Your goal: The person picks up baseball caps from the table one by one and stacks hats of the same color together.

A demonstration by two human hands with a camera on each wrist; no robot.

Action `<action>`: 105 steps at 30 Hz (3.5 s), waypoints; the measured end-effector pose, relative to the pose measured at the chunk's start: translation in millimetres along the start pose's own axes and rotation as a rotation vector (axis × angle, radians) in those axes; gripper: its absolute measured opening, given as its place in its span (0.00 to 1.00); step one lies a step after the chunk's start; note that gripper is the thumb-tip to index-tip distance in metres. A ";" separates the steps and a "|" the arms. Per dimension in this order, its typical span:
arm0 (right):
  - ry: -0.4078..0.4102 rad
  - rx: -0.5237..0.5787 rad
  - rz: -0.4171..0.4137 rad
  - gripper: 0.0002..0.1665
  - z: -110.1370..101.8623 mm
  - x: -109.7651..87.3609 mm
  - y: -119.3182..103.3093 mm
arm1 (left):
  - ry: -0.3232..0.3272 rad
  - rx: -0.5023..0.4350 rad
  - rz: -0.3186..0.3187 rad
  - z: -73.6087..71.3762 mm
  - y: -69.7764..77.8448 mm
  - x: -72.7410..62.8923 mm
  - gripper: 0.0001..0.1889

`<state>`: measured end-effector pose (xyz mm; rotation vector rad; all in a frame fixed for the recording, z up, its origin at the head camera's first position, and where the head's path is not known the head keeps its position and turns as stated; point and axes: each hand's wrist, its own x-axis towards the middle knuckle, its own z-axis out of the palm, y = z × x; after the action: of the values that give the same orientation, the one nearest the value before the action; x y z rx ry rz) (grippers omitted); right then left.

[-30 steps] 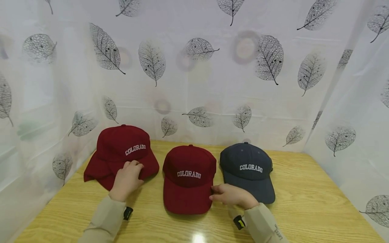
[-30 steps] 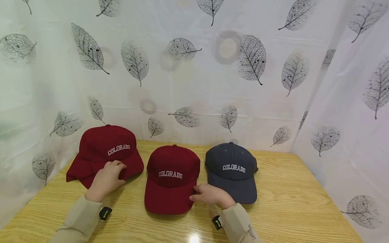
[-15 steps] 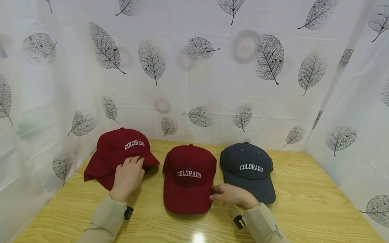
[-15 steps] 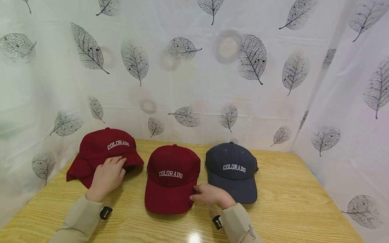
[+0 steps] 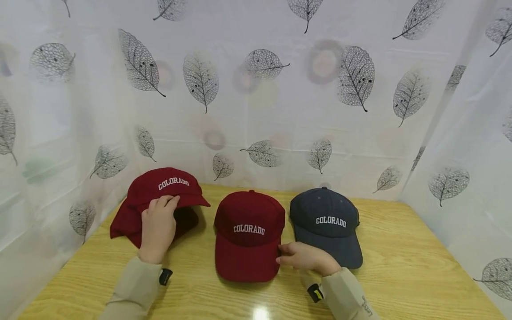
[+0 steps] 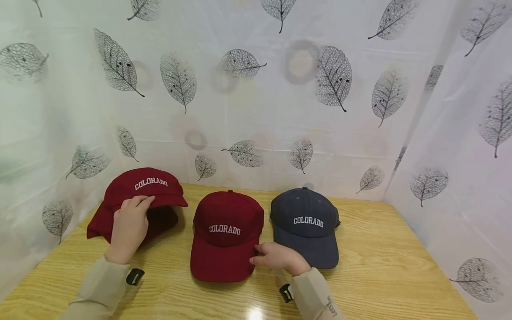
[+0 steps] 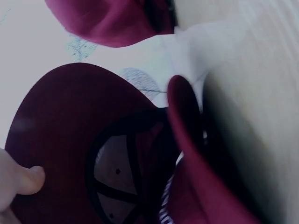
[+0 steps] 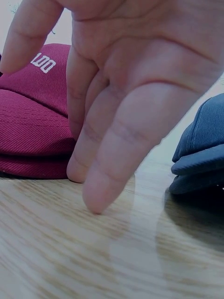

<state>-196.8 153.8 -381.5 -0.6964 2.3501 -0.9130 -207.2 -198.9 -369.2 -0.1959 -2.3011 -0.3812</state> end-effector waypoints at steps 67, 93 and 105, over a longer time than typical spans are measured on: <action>0.011 -0.026 -0.025 0.29 1.6 0.1 -0.6 | 0.070 -0.525 0.448 7.6 118.9 1.3 0.15; 0.023 -0.055 -0.104 0.19 -0.6 1.6 5.8 | -0.586 -0.325 0.591 11.9 97.6 -24.0 0.25; 0.015 0.049 -0.049 0.35 -0.8 1.6 5.1 | -0.719 -0.316 0.565 8.5 93.8 -25.3 0.29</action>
<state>-199.9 156.5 -385.1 -0.7321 2.3251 -0.9967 -171.6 -108.2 -373.4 -1.2866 -2.6996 -0.4169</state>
